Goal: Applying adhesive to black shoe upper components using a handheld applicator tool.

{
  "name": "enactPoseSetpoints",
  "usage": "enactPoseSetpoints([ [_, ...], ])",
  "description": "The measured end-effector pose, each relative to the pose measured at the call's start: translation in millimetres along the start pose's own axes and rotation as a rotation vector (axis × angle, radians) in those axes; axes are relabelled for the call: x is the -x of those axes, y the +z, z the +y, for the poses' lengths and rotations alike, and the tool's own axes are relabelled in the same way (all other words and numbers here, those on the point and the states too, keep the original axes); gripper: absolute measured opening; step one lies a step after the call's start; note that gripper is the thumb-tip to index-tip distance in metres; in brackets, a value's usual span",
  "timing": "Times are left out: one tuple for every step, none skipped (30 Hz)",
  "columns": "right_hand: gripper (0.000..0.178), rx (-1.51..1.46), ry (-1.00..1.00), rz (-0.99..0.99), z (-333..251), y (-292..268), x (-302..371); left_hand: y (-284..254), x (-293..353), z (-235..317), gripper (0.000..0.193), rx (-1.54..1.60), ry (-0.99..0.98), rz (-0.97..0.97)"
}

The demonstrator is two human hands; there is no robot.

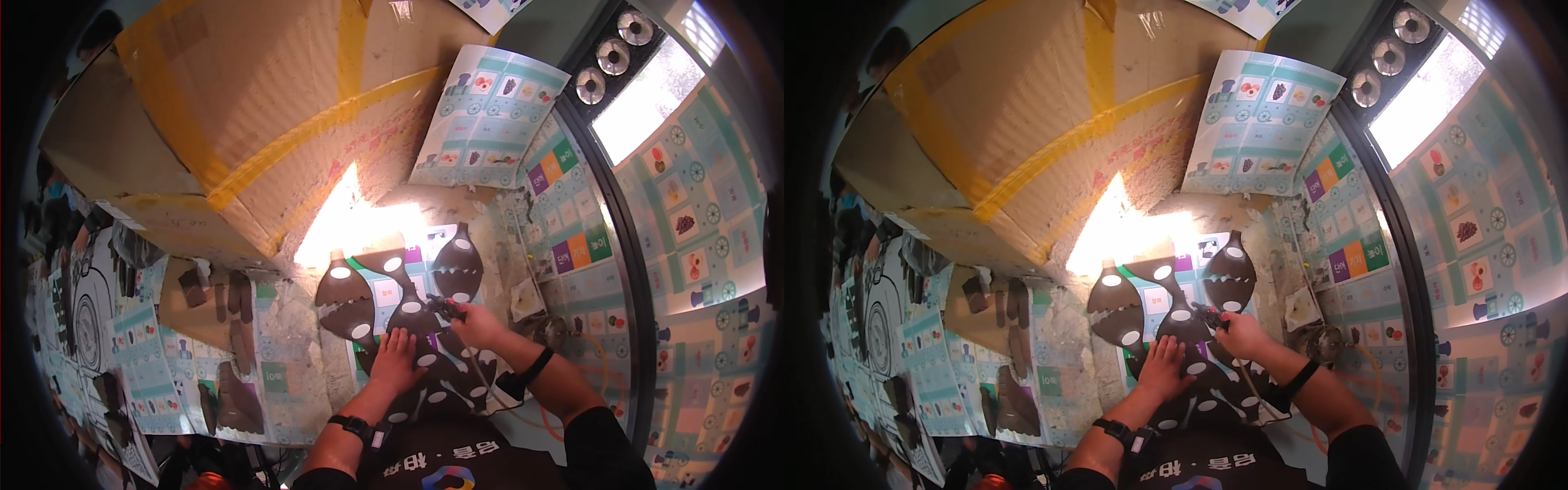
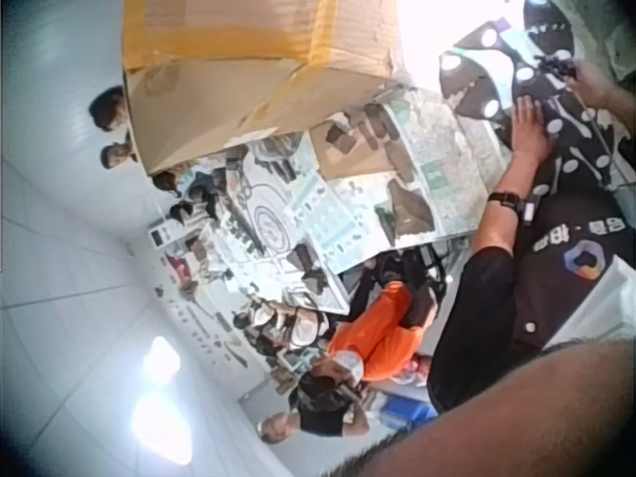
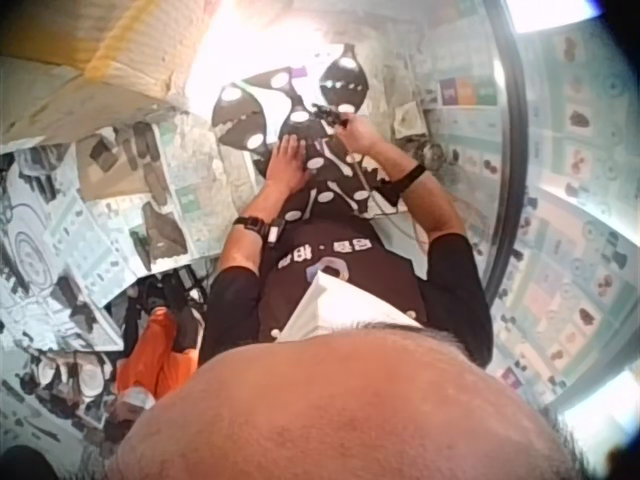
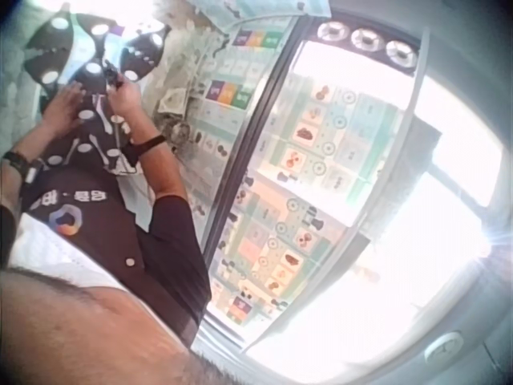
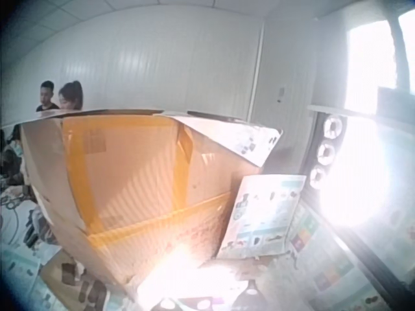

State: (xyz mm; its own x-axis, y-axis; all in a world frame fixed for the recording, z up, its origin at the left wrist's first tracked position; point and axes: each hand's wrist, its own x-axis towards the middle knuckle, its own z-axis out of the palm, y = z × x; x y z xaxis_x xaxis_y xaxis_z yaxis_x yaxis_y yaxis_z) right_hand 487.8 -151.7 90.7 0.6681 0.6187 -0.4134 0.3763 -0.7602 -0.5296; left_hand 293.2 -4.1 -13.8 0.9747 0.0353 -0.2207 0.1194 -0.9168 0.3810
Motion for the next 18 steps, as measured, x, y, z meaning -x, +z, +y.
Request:
enactPoseSetpoints([
  [0.025, -0.001, 0.015, -0.049, -2.0, -3.1, 0.4, 0.1, 0.4, -0.5, 0.093, 0.009, 0.003, 0.004],
  [0.025, -0.001, 0.014, -0.05, -4.6, -1.7, 1.5, 0.0, 1.5, -1.4, 0.093, 0.008, 0.001, 0.005],
  [0.025, 0.021, -0.006, -0.01, -6.8, 0.6, 3.8, -1.4, 2.5, -0.5, 0.092, 0.003, 0.001, 0.001],
  [0.025, 0.043, -0.026, 0.031, -8.2, 2.3, 5.0, -2.1, 2.9, 0.3, 0.092, -0.003, 0.001, -0.002],
  [0.025, 0.043, -0.024, 0.032, -8.1, 3.2, 3.3, -1.3, 2.4, 0.7, 0.092, -0.002, 0.003, -0.003],
  [0.026, 0.016, 0.003, 0.06, -8.6, 4.9, -0.3, -0.4, 2.8, -0.5, 0.092, -0.01, 0.004, 0.001],
  [0.026, -0.01, 0.03, 0.089, -8.9, 6.1, -1.9, 0.5, 3.4, -1.4, 0.093, -0.018, 0.006, 0.004],
  [0.026, -0.011, 0.03, 0.09, -7.6, 5.1, -0.1, 1.6, 4.4, -1.8, 0.093, -0.019, 0.006, 0.004],
  [0.026, 0.018, 0.01, 0.025, -6.0, 0.7, 1.7, 2.1, 3.8, -1.8, 0.092, -0.011, 0.011, 0.004],
  [0.027, 0.046, -0.009, -0.039, -5.7, -2.0, 2.8, 2.6, 3.5, -2.0, 0.092, -0.001, 0.016, 0.004],
  [0.027, 0.047, -0.011, -0.039, -7.3, -1.7, 3.8, 3.2, 3.6, -2.7, 0.092, -0.001, 0.014, 0.005],
  [0.027, 0.05, -0.02, -0.044, -12.4, -2.0, 7.3, 3.4, 4.6, -2.3, 0.092, 0.0, 0.014, 0.015],
  [0.027, 0.053, -0.029, -0.05, -15.7, -1.0, 8.9, 3.8, 5.2, -1.9, 0.092, 0.001, 0.014, 0.023],
  [0.027, 0.053, -0.027, -0.051, -16.1, 1.2, 8.5, 4.3, 5.0, -1.5, 0.092, 0.002, 0.014, 0.022],
  [0.028, 0.013, -0.003, -0.006, -17.5, 3.0, 8.2, 2.5, 4.7, -1.7, 0.091, 0.001, 0.016, 0.028],
  [0.028, -0.027, 0.022, 0.038, -18.6, 4.9, 8.1, 1.1, 4.9, -1.9, 0.091, 0.0, 0.018, 0.035],
  [0.028, -0.028, 0.021, 0.041, -19.7, 7.3, 9.2, 0.8, 5.6, -1.9, 0.091, -0.003, 0.019, 0.035],
  [0.028, -0.011, -0.011, -0.001, -19.7, 10.5, 9.7, 1.2, 5.4, -2.1, 0.091, 0.008, 0.021, 0.036],
])
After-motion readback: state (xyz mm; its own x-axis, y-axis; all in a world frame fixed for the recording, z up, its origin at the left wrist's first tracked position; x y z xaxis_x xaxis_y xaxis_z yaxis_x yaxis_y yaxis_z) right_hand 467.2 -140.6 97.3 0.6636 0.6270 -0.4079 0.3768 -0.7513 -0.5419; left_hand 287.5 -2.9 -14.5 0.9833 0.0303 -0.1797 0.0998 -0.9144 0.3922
